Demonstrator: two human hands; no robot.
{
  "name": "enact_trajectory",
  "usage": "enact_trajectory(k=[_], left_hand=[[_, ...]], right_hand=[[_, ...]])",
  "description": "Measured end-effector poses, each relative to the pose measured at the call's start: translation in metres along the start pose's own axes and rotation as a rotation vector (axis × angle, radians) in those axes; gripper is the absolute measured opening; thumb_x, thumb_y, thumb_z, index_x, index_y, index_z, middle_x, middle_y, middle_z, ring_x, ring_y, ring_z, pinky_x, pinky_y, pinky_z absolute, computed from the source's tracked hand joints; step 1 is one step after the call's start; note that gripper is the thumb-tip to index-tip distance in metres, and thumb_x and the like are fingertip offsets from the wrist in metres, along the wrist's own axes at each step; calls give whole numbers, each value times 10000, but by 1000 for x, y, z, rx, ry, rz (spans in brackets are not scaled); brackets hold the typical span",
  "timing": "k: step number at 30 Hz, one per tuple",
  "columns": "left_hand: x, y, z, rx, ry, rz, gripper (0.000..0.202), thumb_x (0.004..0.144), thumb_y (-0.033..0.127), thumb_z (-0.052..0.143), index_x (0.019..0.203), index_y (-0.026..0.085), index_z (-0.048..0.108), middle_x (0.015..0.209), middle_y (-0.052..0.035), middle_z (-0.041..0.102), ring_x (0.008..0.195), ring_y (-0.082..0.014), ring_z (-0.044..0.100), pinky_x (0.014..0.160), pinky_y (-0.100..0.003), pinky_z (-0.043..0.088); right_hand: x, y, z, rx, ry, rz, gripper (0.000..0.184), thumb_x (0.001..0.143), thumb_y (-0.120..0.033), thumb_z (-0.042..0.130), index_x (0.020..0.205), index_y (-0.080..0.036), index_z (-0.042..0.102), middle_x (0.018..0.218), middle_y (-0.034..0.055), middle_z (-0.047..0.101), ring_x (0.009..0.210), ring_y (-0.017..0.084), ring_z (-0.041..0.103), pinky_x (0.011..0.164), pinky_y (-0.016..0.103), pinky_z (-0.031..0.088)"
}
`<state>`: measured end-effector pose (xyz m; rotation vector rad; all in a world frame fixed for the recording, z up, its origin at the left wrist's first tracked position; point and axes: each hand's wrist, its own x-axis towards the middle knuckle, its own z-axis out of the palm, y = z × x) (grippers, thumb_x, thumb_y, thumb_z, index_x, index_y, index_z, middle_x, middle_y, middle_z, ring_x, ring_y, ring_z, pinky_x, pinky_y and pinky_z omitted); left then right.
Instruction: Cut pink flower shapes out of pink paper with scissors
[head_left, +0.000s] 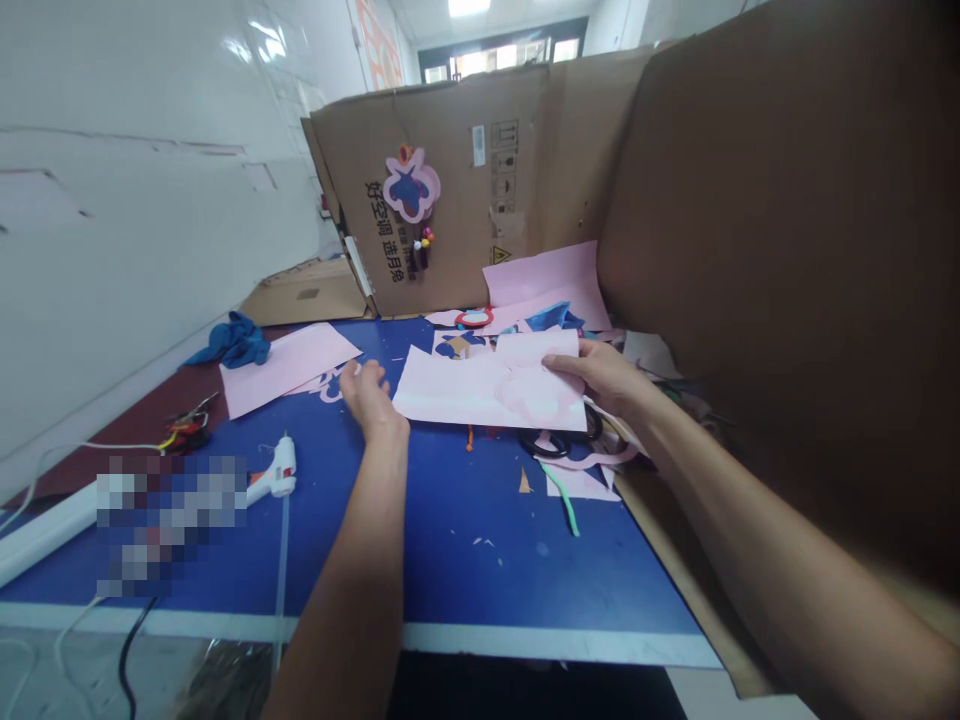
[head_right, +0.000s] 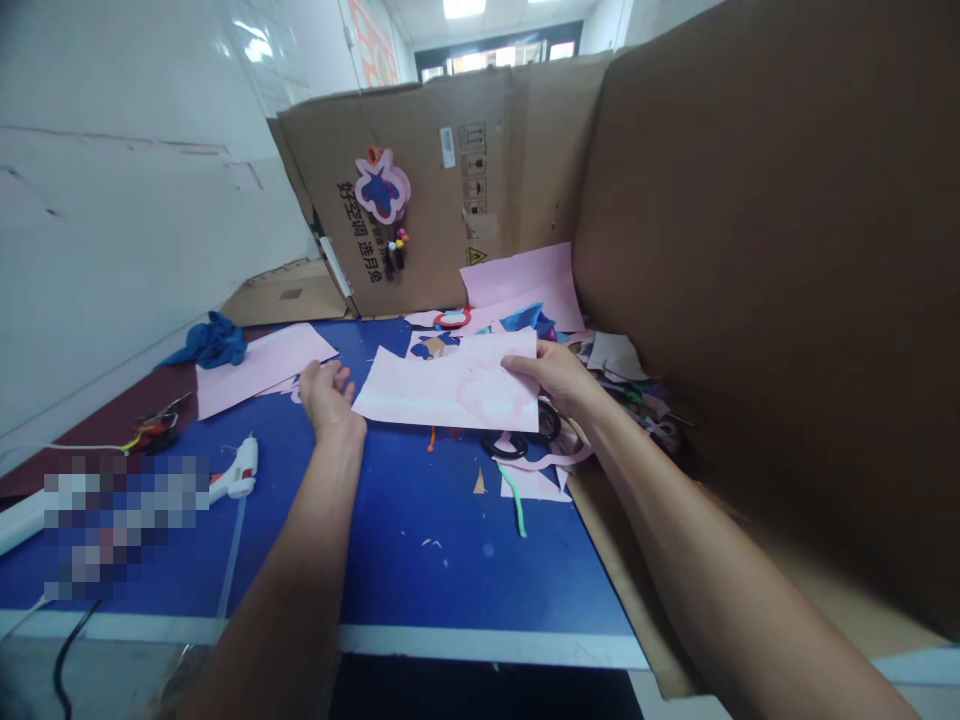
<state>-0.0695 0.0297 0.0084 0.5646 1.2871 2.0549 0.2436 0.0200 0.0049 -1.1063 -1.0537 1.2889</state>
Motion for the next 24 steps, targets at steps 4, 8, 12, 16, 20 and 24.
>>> enact_trajectory(k=[4, 8, 12, 16, 20, 24], left_hand=[[-17, -1, 7, 150, -209, 347, 377, 837, 183, 717, 1205, 237, 658, 1247, -83, 697, 1185, -201, 654, 1081, -314, 457], [-41, -9, 16, 352, -593, 291, 245, 807, 228, 796, 1048, 233, 754, 1062, -81, 756, 1062, -246, 684, 1056, -365, 467], [-53, -12, 17, 494, -801, 268, 123, 807, 241, 788, 930, 235, 792, 990, -65, 773, 1031, -268, 678, 1019, -368, 463], [-56, -11, 17, 503, -888, 253, 89, 832, 257, 724, 873, 217, 793, 955, -53, 777, 972, -250, 685, 951, -353, 482], [-56, -13, 16, 453, -877, 145, 137, 808, 281, 731, 899, 196, 790, 949, -62, 773, 910, -231, 685, 889, -358, 508], [-56, -14, 15, 404, -872, -49, 173, 758, 342, 794, 853, 197, 783, 908, -56, 761, 812, -208, 658, 764, -326, 505]], right_hand=[[-3, 0, -1, -43, -55, 40, 261, 648, -180, 910, 882, -164, 795, 841, 80, 832, 649, 209, 735, 553, 289, 605], [-7, 0, 0, -106, -138, 14, 272, 668, -247, 934, 896, -179, 802, 862, 74, 832, 653, 203, 729, 558, 289, 593], [-9, 1, 3, -159, -198, -34, 287, 704, -300, 933, 944, -198, 813, 947, 71, 838, 700, 206, 735, 601, 301, 588], [-12, 2, 10, -201, -204, -65, 281, 719, -323, 923, 949, -203, 817, 941, 58, 837, 706, 208, 727, 600, 297, 571], [-14, 3, 14, -226, -204, -104, 287, 735, -319, 910, 986, -209, 823, 983, 57, 841, 755, 213, 740, 638, 293, 581], [-17, 0, 17, -224, -199, -81, 316, 720, -337, 922, 992, -212, 822, 990, 60, 841, 791, 239, 748, 657, 320, 598]])
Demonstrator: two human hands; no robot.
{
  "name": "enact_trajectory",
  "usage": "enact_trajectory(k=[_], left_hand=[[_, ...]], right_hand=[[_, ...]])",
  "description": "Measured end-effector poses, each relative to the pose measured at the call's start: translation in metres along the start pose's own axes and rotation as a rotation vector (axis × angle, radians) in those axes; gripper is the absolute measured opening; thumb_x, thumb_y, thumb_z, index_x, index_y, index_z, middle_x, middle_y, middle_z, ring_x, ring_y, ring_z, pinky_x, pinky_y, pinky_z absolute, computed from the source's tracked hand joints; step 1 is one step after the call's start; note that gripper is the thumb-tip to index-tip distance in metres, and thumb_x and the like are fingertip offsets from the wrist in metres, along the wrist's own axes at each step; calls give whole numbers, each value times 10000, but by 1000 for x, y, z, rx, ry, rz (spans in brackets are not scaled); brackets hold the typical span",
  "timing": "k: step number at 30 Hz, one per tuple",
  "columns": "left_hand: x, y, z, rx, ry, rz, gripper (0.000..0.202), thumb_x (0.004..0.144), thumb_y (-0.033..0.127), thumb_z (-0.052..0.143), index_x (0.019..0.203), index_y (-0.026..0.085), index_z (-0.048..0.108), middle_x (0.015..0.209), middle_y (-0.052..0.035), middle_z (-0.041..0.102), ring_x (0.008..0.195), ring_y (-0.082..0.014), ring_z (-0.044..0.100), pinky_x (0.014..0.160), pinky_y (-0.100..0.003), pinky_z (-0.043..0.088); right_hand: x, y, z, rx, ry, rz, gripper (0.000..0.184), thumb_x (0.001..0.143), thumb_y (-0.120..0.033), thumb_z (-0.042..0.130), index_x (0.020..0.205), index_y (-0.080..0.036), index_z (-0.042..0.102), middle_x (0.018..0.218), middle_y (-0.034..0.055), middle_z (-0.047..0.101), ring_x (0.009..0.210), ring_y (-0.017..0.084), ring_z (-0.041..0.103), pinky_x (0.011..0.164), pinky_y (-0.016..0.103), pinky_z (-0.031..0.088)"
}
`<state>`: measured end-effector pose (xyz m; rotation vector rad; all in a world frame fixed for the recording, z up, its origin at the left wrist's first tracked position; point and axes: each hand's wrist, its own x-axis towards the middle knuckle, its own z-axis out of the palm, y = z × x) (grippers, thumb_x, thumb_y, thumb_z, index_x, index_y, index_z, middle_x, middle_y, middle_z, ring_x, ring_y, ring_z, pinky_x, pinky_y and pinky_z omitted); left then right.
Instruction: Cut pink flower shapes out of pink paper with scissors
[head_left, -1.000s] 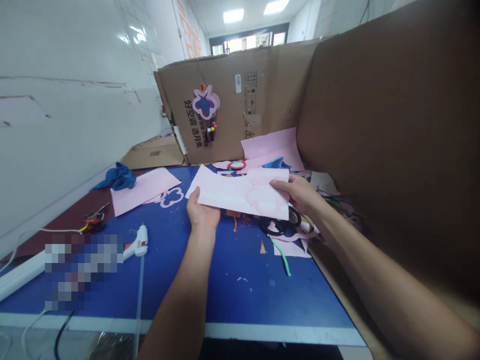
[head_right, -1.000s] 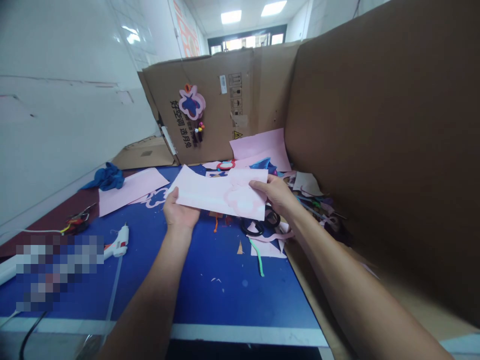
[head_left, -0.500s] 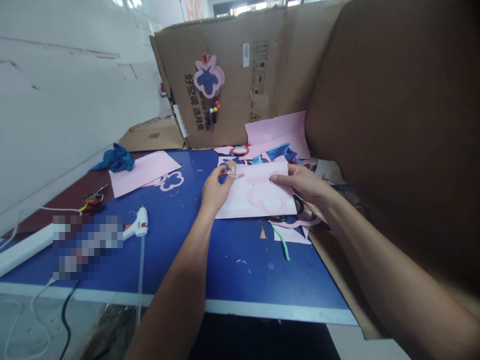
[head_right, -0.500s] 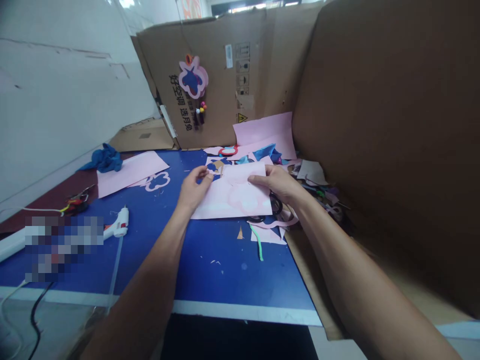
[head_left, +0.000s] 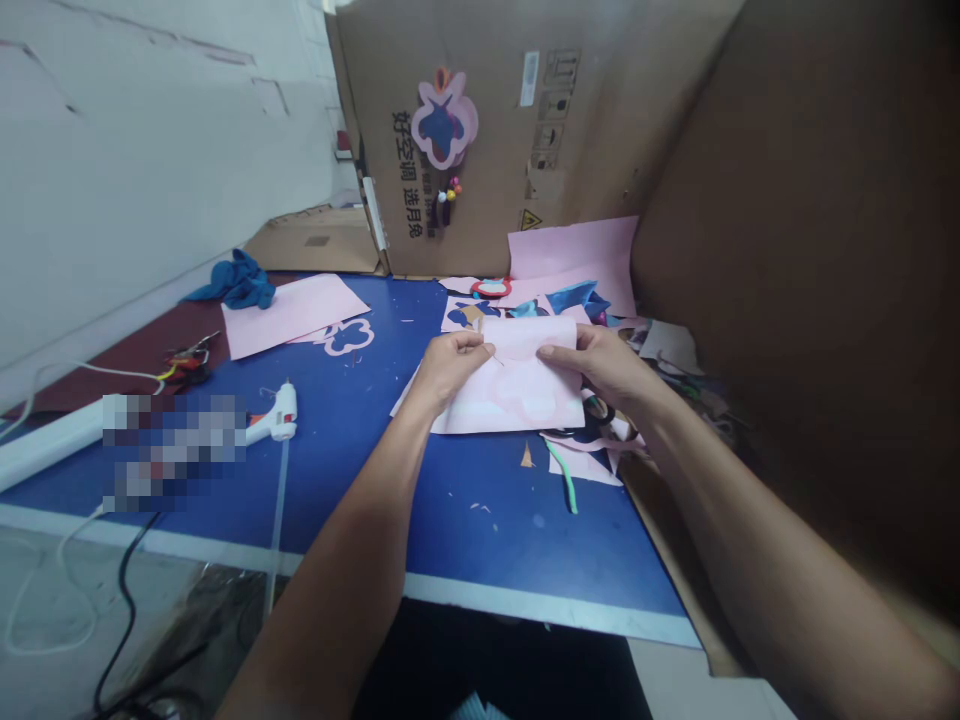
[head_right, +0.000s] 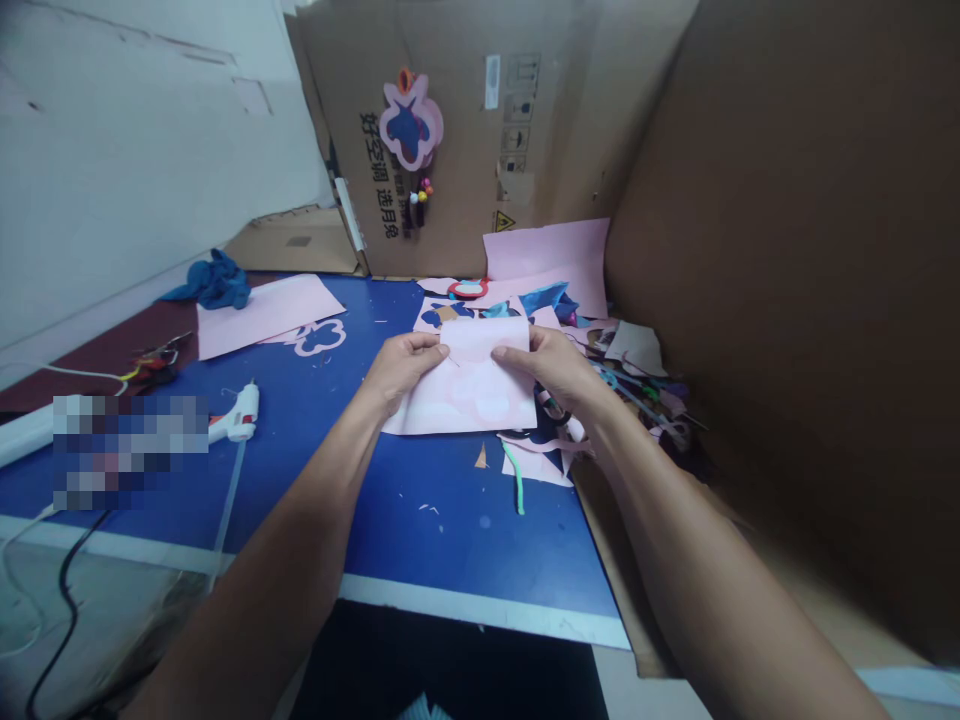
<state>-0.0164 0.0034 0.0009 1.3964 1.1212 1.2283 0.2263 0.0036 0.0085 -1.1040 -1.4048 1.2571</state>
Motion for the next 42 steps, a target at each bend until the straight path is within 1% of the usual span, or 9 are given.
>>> enact_trajectory(k=[8, 15, 21, 26, 30, 33, 37, 39, 42], left_hand=[[-5, 7, -2, -104, -47, -125, 256, 726, 386, 847, 660, 197, 688, 678, -13, 665, 611, -149, 559, 607, -291, 431], [-6, 5, 2, -186, -85, -186, 178, 712, 329, 857, 755, 178, 774, 812, -80, 771, 700, -201, 675, 669, -331, 525], [-5, 1, 3, -229, -96, -185, 247, 680, 317, 894, 846, 158, 806, 887, -118, 796, 746, -237, 717, 729, -381, 573], [-7, 3, 5, -208, -79, -197, 214, 696, 294, 879, 840, 153, 805, 878, -120, 794, 711, -232, 713, 706, -381, 570], [-8, 7, 5, -192, -56, -180, 188, 701, 282, 859, 813, 148, 790, 839, -100, 782, 678, -206, 696, 664, -340, 545], [-9, 10, 5, -202, -53, -179, 212, 683, 282, 863, 818, 142, 780, 837, -90, 779, 686, -193, 695, 669, -322, 540], [-8, 11, 3, -217, -28, -182, 194, 688, 265, 845, 829, 150, 778, 827, -74, 775, 687, -184, 693, 676, -320, 542], [-6, 9, 2, -206, -14, -180, 175, 695, 265, 835, 815, 154, 773, 806, -71, 768, 681, -185, 690, 666, -319, 537], [-4, 7, 1, -191, -7, -174, 168, 692, 270, 835, 793, 156, 765, 800, -73, 763, 671, -183, 683, 651, -317, 530]], right_hand=[[-3, -5, 4, 55, -29, 26, 371, 711, -329, 936, 1040, -212, 811, 1026, 66, 839, 821, 244, 759, 710, 338, 605], [-7, -8, 6, 52, -42, 28, 346, 724, -339, 932, 1025, -221, 809, 1042, 71, 834, 836, 253, 757, 713, 352, 602], [-7, -11, 7, 48, -42, 29, 373, 717, -346, 924, 1051, -224, 809, 1056, 70, 833, 843, 261, 757, 702, 356, 603], [-7, -11, 7, 47, -61, 9, 373, 710, -366, 930, 1035, -226, 811, 1040, 67, 831, 853, 257, 751, 729, 361, 599], [-6, -12, 5, 92, -91, 19, 374, 722, -417, 928, 1019, -225, 806, 998, 58, 819, 832, 235, 728, 725, 345, 582], [-4, -13, 1, 122, -90, 41, 331, 743, -458, 913, 942, -227, 783, 882, 23, 773, 750, 186, 670, 670, 302, 543], [-3, -16, -6, 100, -67, 14, 330, 749, -481, 893, 766, -227, 684, 699, -31, 597, 623, 132, 512, 570, 256, 449], [-3, -17, -9, 78, -72, 11, 343, 744, -476, 890, 742, -227, 654, 676, -42, 537, 611, 125, 472, 567, 253, 428], [-4, -17, -11, 49, -83, 25, 342, 741, -462, 885, 741, -224, 639, 719, -34, 565, 642, 128, 487, 591, 259, 426]])
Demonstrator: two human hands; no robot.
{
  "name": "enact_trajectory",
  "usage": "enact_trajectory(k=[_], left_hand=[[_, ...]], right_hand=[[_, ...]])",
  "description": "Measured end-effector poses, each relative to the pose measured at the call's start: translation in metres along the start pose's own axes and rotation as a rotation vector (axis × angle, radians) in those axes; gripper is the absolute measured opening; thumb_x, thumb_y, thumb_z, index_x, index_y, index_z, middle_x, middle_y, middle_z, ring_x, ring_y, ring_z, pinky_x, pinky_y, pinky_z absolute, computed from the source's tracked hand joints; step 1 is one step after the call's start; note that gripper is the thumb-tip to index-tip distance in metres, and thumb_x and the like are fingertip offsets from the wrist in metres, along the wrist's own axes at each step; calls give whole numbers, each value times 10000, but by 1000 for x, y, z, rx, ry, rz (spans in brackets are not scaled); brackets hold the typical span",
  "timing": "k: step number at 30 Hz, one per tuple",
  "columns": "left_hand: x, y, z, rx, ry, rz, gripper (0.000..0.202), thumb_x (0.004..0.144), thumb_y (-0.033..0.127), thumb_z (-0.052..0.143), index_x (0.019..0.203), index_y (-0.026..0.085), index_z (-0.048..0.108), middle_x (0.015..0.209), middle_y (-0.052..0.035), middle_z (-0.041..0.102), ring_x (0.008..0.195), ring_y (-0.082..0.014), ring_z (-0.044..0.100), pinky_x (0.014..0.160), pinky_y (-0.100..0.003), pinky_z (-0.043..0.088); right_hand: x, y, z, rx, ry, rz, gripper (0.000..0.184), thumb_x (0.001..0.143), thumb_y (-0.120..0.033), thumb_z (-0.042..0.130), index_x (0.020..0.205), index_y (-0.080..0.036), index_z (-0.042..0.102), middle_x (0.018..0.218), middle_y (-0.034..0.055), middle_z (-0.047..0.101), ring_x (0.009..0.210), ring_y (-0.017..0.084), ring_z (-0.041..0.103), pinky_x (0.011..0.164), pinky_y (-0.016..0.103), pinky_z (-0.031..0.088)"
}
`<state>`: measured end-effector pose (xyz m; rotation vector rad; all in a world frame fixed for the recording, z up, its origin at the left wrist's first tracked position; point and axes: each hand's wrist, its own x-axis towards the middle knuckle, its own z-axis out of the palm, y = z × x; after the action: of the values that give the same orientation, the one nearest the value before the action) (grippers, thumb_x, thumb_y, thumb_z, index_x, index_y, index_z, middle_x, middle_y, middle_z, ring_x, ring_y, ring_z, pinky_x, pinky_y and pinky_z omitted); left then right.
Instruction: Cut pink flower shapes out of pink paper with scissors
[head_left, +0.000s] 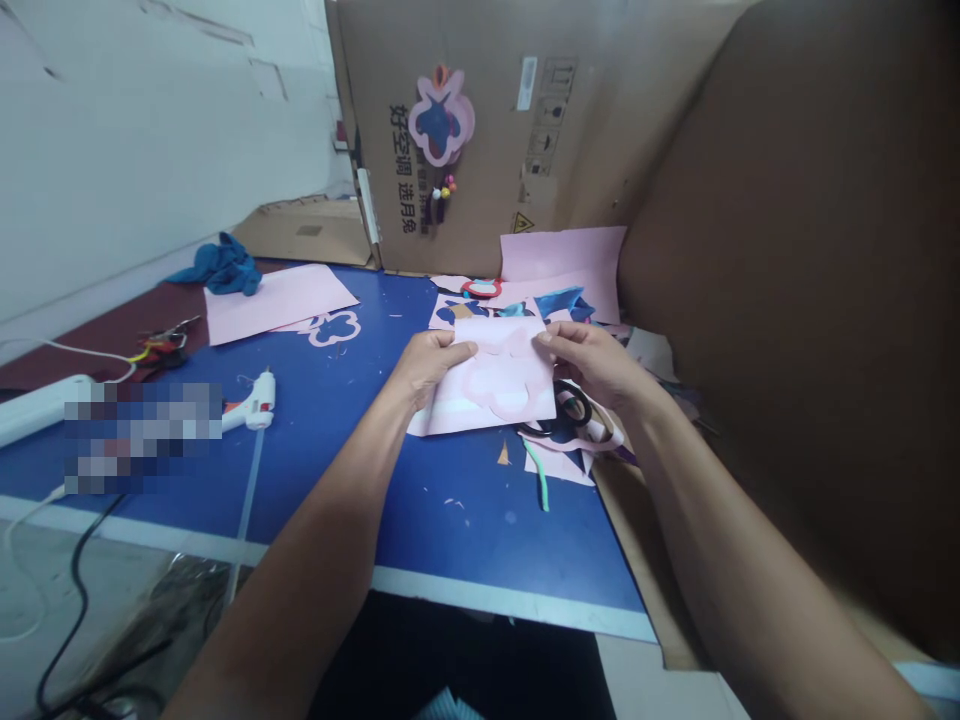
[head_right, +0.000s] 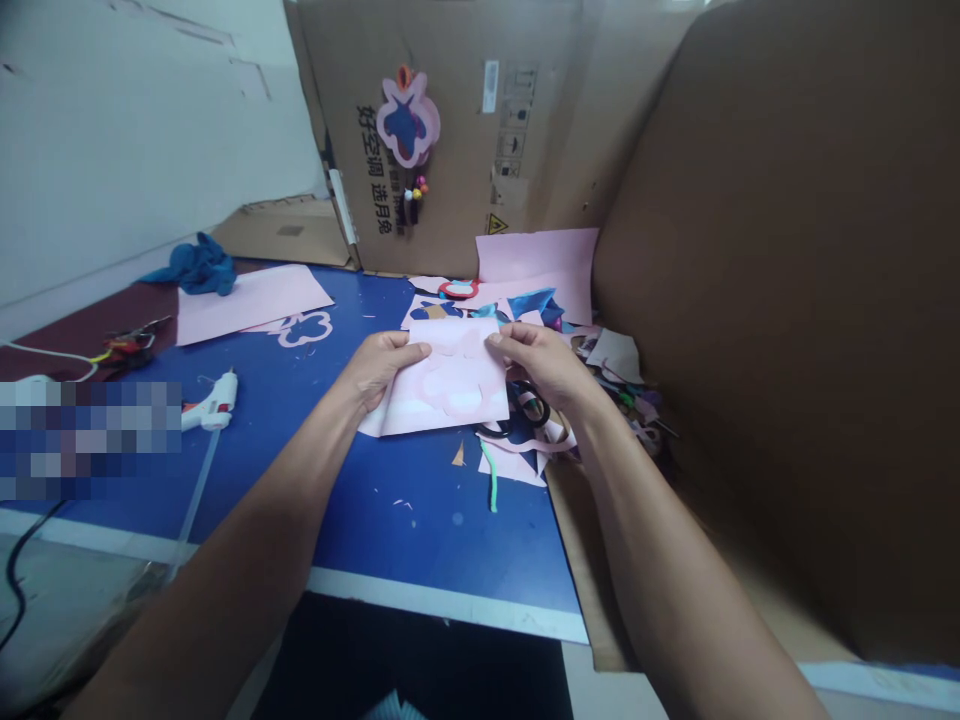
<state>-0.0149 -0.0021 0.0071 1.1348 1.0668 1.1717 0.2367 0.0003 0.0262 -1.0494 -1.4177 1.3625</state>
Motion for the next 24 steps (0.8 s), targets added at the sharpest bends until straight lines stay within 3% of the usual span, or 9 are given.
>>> enact_trajectory(k=[7, 19, 24], left_hand=[[0, -1, -1, -3, 4, 1, 195, 680, 292, 855, 788, 162, 759, 786, -71, 756, 676, -197, 686, 636, -322, 526], [1, -2, -8, 25, -106, 61, 233, 748, 381, 829, 815, 164, 774, 807, -74, 770, 733, -207, 702, 720, -335, 539], [0, 1, -11, 56, -72, 53, 233, 747, 395, 830, 794, 171, 785, 831, -83, 790, 751, -218, 712, 746, -348, 543]], right_hand=[[-1, 3, -2, -90, -42, 25, 270, 725, -395, 878, 850, -210, 726, 806, 4, 692, 690, 148, 568, 617, 278, 439], [5, 7, 2, 9, 77, 33, 300, 635, -317, 911, 832, -211, 710, 730, -26, 684, 607, 136, 562, 575, 273, 434], [6, 8, 6, 47, 91, 21, 298, 632, -296, 912, 858, -213, 736, 776, -11, 720, 634, 147, 599, 587, 276, 459]])
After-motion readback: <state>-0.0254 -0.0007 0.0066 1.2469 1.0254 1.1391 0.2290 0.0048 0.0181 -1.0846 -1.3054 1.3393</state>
